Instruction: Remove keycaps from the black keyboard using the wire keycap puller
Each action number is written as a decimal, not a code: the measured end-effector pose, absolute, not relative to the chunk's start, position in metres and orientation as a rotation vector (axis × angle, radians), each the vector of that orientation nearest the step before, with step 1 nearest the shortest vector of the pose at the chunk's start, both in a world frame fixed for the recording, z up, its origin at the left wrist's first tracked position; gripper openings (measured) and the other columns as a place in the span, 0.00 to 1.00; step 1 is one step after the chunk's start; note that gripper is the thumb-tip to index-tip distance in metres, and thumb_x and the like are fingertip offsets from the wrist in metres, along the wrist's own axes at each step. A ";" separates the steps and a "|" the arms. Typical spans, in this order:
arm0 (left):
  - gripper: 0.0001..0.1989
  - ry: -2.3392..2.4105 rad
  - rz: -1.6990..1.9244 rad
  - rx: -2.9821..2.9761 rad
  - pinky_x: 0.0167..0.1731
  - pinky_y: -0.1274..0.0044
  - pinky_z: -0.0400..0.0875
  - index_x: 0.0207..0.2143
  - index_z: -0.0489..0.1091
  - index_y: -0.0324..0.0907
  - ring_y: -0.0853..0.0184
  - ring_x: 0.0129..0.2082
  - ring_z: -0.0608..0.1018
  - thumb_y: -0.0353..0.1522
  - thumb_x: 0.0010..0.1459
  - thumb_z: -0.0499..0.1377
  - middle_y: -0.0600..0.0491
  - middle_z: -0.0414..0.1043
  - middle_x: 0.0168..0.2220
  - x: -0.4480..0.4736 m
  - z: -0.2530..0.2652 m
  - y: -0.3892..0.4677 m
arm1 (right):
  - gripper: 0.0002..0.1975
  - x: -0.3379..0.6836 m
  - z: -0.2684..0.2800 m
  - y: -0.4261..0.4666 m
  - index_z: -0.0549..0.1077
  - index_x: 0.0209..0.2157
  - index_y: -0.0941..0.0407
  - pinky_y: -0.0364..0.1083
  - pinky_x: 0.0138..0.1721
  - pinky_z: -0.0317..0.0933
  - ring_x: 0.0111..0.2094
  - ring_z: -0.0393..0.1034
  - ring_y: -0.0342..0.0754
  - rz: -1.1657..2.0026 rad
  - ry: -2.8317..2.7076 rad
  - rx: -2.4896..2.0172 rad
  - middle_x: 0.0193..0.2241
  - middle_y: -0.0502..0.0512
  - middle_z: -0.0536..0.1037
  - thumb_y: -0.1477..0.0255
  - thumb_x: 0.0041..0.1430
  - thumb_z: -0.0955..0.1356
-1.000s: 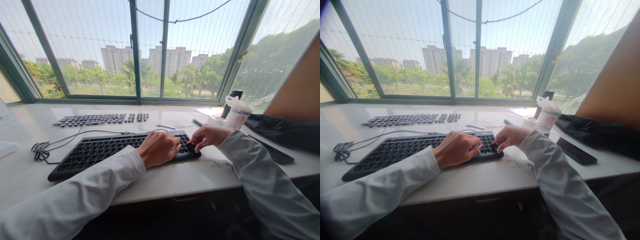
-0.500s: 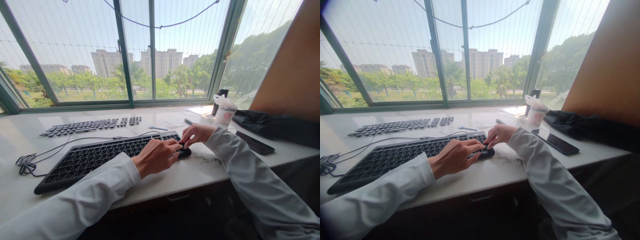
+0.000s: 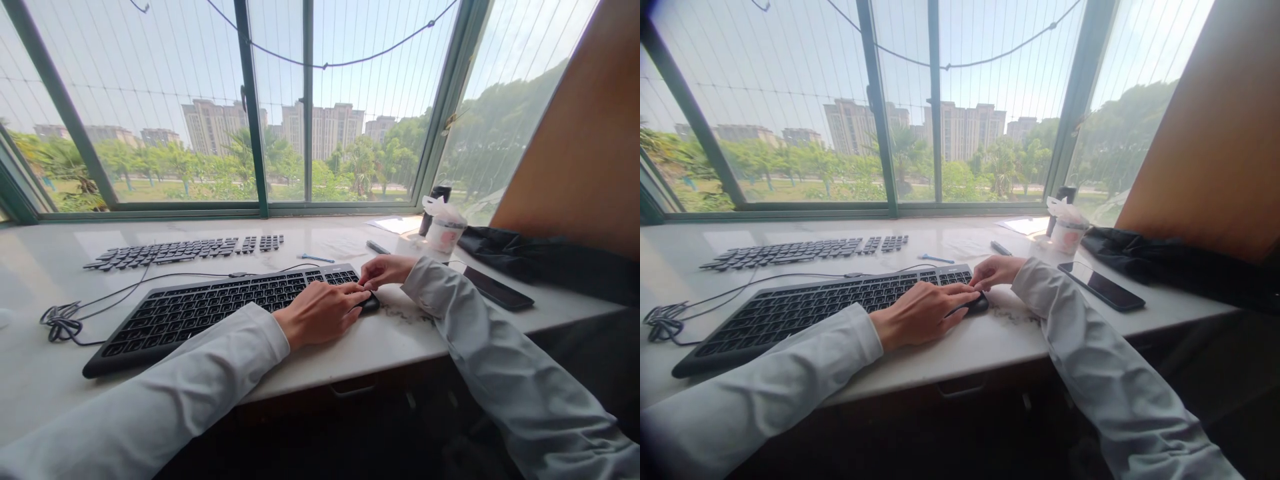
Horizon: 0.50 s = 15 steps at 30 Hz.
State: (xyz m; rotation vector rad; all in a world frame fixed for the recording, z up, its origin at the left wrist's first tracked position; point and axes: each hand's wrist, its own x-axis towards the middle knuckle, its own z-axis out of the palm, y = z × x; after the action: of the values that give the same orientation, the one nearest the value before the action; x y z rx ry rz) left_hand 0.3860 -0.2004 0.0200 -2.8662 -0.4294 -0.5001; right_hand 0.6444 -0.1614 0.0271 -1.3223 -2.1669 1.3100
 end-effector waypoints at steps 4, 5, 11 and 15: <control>0.21 -0.426 -0.491 -2.857 0.31 0.76 0.73 0.60 0.62 0.48 0.65 0.39 0.80 0.34 0.65 0.47 0.50 0.67 0.58 0.388 0.019 -0.200 | 0.25 0.646 0.026 -0.158 0.75 0.35 0.64 0.47 0.37 0.61 0.29 0.66 0.41 1.362 -2.146 -1.306 0.27 0.52 0.75 0.57 0.43 0.75; 0.21 -0.425 -0.490 -2.855 0.31 0.76 0.73 0.60 0.63 0.48 0.65 0.38 0.80 0.34 0.65 0.47 0.50 0.66 0.58 0.389 0.019 -0.200 | 0.25 0.647 0.025 -0.157 0.75 0.35 0.64 0.47 0.37 0.61 0.29 0.66 0.41 1.374 -2.140 -1.300 0.27 0.52 0.75 0.56 0.43 0.75; 0.20 -0.430 -0.522 -2.893 0.35 0.76 0.74 0.58 0.65 0.47 0.65 0.40 0.80 0.35 0.65 0.48 0.49 0.71 0.54 0.391 0.018 -0.199 | 0.25 0.650 0.024 -0.158 0.75 0.37 0.63 0.46 0.36 0.62 0.30 0.68 0.43 1.341 -2.163 -1.304 0.29 0.55 0.76 0.56 0.47 0.74; 0.19 -0.432 -0.547 -2.909 0.36 0.77 0.74 0.56 0.67 0.46 0.65 0.41 0.79 0.34 0.65 0.48 0.49 0.73 0.51 0.391 0.017 -0.199 | 0.25 0.646 0.026 -0.160 0.75 0.36 0.63 0.45 0.33 0.61 0.28 0.67 0.41 1.275 -2.203 -1.345 0.26 0.52 0.75 0.55 0.47 0.73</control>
State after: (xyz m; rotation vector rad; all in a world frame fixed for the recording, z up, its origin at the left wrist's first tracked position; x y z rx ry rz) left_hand 0.3911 -0.1993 0.0169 -2.9095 -0.4319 -0.5468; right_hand 0.6464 -0.1602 0.0264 -1.3453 -2.2034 1.2748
